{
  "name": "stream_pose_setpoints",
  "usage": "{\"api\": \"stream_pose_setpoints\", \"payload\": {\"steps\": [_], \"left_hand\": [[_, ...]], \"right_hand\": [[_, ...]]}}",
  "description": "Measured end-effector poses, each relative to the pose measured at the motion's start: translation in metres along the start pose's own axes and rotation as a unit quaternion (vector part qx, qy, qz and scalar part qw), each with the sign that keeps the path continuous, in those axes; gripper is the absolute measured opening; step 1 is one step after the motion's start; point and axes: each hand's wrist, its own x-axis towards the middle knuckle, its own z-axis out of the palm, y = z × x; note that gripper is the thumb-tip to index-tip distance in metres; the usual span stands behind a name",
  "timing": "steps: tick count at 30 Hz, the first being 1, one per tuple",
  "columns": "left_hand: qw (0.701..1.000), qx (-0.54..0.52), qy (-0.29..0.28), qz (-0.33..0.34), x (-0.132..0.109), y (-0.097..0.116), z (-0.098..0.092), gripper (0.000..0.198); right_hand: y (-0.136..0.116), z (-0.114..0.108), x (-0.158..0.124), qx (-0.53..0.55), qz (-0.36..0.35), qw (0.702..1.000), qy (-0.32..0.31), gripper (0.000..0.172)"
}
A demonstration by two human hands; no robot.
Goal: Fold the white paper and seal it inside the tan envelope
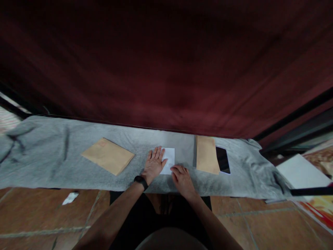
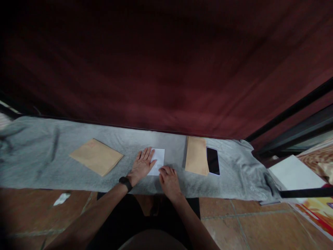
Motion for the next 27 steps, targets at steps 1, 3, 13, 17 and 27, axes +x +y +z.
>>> {"api": "stream_pose_setpoints", "payload": {"steps": [1, 3, 13, 17, 27], "left_hand": [[1.0, 0.003, 0.001, 0.001, 0.0, 0.0, 0.0, 0.059], [1.0, 0.007, 0.003, 0.002, 0.0, 0.0, 0.001, 0.059], [1.0, -0.018, 0.004, -0.003, -0.001, 0.001, 0.002, 0.059], [0.999, -0.037, 0.021, -0.003, -0.003, 0.001, -0.001, 0.06], [0.957, -0.269, 0.095, -0.053, 0.007, -0.012, -0.052, 0.04]], "right_hand": [[0.0, 0.003, 0.003, 0.0, 0.012, 1.0, 0.008, 0.028], [0.001, 0.01, 0.008, -0.001, 0.045, 0.998, 0.033, 0.029], [0.014, 0.038, 0.046, 0.135, 0.222, 0.964, 0.063, 0.023], [0.017, 0.028, 0.049, 0.169, 0.204, 0.963, 0.046, 0.024], [0.015, -0.006, 0.047, 0.258, 0.139, 0.956, -0.004, 0.025]]}}
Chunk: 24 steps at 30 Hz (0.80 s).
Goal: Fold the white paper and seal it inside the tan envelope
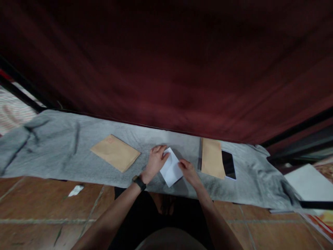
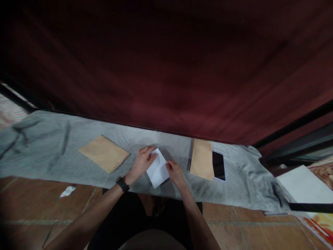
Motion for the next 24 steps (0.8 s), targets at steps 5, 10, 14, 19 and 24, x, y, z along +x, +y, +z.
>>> {"api": "stream_pose_setpoints", "payload": {"steps": [5, 10, 14, 19, 24], "left_hand": [[0.962, -0.238, -0.027, -0.131, 0.001, -0.01, 0.004, 0.02], [0.944, -0.277, 0.038, -0.175, -0.005, -0.021, 0.009, 0.024], [0.928, -0.295, 0.089, -0.209, -0.007, -0.025, 0.007, 0.024], [0.913, -0.308, 0.128, -0.236, -0.01, -0.026, 0.007, 0.021], [0.899, -0.309, 0.164, -0.263, -0.012, -0.035, 0.005, 0.02]], "right_hand": [[-0.005, 0.002, -0.001, 0.086, 0.033, 0.996, -0.016, 0.02], [-0.003, 0.002, -0.011, 0.216, 0.112, 0.97, 0.001, 0.034], [-0.01, 0.006, -0.027, 0.34, 0.192, 0.92, -0.017, 0.043], [-0.015, 0.02, -0.039, 0.378, 0.217, 0.9, -0.011, 0.039], [-0.006, 0.019, -0.035, 0.357, 0.208, 0.91, 0.028, 0.038]]}}
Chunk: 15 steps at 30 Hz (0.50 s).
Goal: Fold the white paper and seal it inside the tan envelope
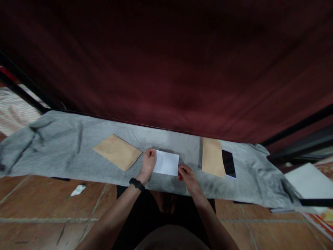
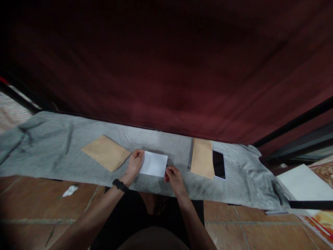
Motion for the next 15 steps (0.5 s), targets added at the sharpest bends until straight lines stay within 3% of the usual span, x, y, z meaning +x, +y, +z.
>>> {"api": "stream_pose_setpoints", "payload": {"steps": [3, 7, 11, 15], "left_hand": [[0.999, -0.006, 0.032, -0.009, 0.006, -0.003, -0.007, 0.021], [0.999, -0.026, 0.04, -0.014, 0.004, -0.005, -0.008, 0.019], [0.997, -0.056, 0.034, -0.033, -0.007, -0.007, -0.002, 0.02], [0.993, -0.094, 0.009, -0.065, -0.014, -0.007, -0.008, 0.019]], "right_hand": [[-0.003, -0.007, -0.001, 0.021, 0.012, 1.0, 0.019, 0.044], [-0.005, -0.003, -0.008, 0.079, 0.051, 0.996, -0.001, 0.052], [-0.003, 0.01, -0.008, 0.06, 0.029, 0.998, -0.006, 0.043], [-0.002, 0.006, -0.003, 0.044, -0.014, 0.999, 0.002, 0.032]]}}
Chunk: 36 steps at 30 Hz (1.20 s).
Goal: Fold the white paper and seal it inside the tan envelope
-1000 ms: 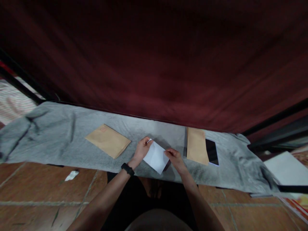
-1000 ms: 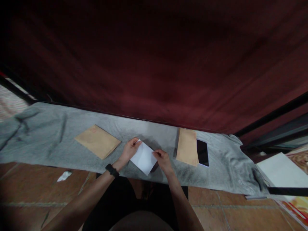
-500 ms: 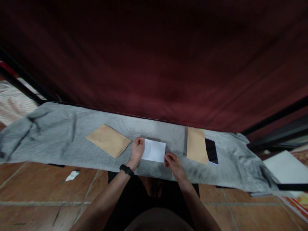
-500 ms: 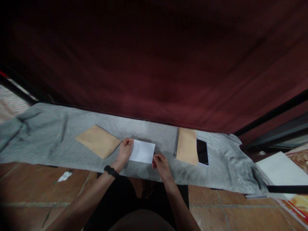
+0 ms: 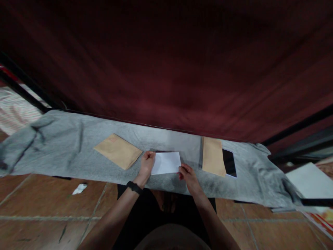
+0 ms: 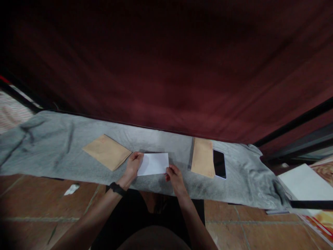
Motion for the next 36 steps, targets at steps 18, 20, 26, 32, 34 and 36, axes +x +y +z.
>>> {"api": "stream_pose_setpoints", "payload": {"steps": [18, 20, 26, 32, 34, 36], "left_hand": [[0.959, -0.09, -0.268, -0.024, -0.028, 0.022, -0.008, 0.023], [0.966, -0.063, -0.25, -0.019, -0.028, 0.021, -0.009, 0.029], [0.976, -0.002, -0.219, -0.018, -0.026, 0.01, -0.011, 0.036], [0.959, 0.019, -0.279, -0.038, -0.02, 0.004, -0.017, 0.034], [0.952, 0.019, -0.302, -0.042, -0.019, 0.006, -0.018, 0.032], [0.945, 0.02, -0.325, -0.042, -0.017, 0.009, -0.019, 0.029]], "right_hand": [[0.004, -0.002, -0.013, 0.209, 0.243, 0.94, -0.119, 0.006], [0.004, -0.003, -0.012, 0.183, 0.219, 0.952, -0.111, 0.014], [0.002, -0.005, -0.004, -0.028, 0.112, 0.992, -0.056, 0.05], [-0.012, -0.009, 0.003, -0.069, 0.04, 0.997, -0.001, 0.049], [-0.017, -0.011, 0.004, 0.009, 0.028, 1.0, 0.004, 0.05], [-0.019, -0.014, 0.005, 0.064, 0.026, 0.998, 0.007, 0.047]]}}
